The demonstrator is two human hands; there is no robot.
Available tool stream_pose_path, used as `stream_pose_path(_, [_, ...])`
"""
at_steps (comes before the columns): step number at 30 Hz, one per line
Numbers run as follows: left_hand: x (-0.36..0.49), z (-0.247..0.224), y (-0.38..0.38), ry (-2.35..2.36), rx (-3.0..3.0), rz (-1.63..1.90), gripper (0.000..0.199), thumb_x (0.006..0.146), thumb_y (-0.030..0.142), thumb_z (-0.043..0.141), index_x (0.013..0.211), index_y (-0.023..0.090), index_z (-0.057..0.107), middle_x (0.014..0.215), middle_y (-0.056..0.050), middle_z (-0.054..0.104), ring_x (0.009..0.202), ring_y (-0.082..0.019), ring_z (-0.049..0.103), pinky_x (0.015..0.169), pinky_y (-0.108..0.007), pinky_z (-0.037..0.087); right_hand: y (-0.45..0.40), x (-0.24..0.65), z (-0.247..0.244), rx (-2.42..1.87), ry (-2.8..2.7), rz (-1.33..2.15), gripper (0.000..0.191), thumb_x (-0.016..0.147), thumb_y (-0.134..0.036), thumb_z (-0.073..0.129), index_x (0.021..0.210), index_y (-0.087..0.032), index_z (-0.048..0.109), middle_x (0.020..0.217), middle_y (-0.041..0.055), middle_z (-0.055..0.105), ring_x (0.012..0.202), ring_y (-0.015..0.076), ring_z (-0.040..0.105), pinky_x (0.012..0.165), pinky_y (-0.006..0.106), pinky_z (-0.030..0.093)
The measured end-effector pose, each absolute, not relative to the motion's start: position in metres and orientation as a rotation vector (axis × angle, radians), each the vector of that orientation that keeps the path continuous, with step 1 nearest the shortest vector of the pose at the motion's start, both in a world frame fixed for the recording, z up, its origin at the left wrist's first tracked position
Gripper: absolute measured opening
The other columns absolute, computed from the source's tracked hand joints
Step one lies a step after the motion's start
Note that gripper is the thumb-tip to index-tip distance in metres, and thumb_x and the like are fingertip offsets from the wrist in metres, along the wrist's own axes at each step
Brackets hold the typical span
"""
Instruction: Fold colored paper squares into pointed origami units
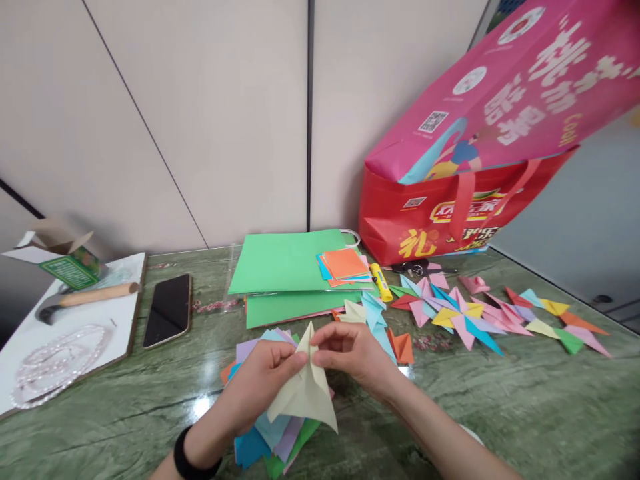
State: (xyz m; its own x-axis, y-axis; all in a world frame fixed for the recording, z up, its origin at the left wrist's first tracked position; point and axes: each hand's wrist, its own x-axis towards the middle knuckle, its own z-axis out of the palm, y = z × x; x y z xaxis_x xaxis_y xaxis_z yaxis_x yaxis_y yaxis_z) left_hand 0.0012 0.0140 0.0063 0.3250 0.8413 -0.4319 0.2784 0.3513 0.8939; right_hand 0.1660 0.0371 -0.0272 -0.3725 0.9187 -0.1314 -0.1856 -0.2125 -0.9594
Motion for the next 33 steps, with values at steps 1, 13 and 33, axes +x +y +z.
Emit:
stream_pose_path(1, [0.0012, 0.0062, 0.0139, 1.227, 1.192, 0.519, 0.039, 0.073, 0.051, 0.052, 0.063, 0.013, 0.054, 0.052, 0.004, 0.045, 0.047, -0.009, 0.034, 0.044, -0.021, 0.019, 0.0369, 0.1658, -0.0271, -0.967, -1.194, 1.709, 0.026, 0.053, -0.027, 0.080, 0.073, -0.016, 0.067, 0.063, -0.0024, 0.062, 0.057, 0.0089, 0.054, 0.057, 0.022, 0.044])
stream_pose_path(13, [0.0044, 0.0109, 0.0142, 1.186, 1.134, 0.545, 0.040, 0.068, 0.054, 0.056, 0.060, 0.014, 0.058, 0.049, 0.004, 0.052, 0.043, -0.008, 0.038, 0.043, -0.020, 0.023, 0.0330, 0.1640, -0.0249, -1.077, -1.290, 1.561, 0.025, 0.053, -0.028, 0.078, 0.074, -0.017, 0.070, 0.066, 0.0004, 0.065, 0.061, 0.0128, 0.056, 0.057, 0.025, 0.046])
stream_pose_path(33, [0.0023, 0.0067, 0.0145, 1.230, 1.148, 0.558, 0.036, 0.068, 0.049, 0.058, 0.064, 0.013, 0.059, 0.056, 0.001, 0.055, 0.048, -0.010, 0.041, 0.044, -0.020, 0.025, 0.0309, 0.1637, -0.0221, -1.055, -1.241, 1.694, 0.038, 0.047, -0.022, 0.081, 0.081, -0.016, 0.066, 0.066, -0.0012, 0.062, 0.060, 0.0117, 0.057, 0.053, 0.023, 0.047])
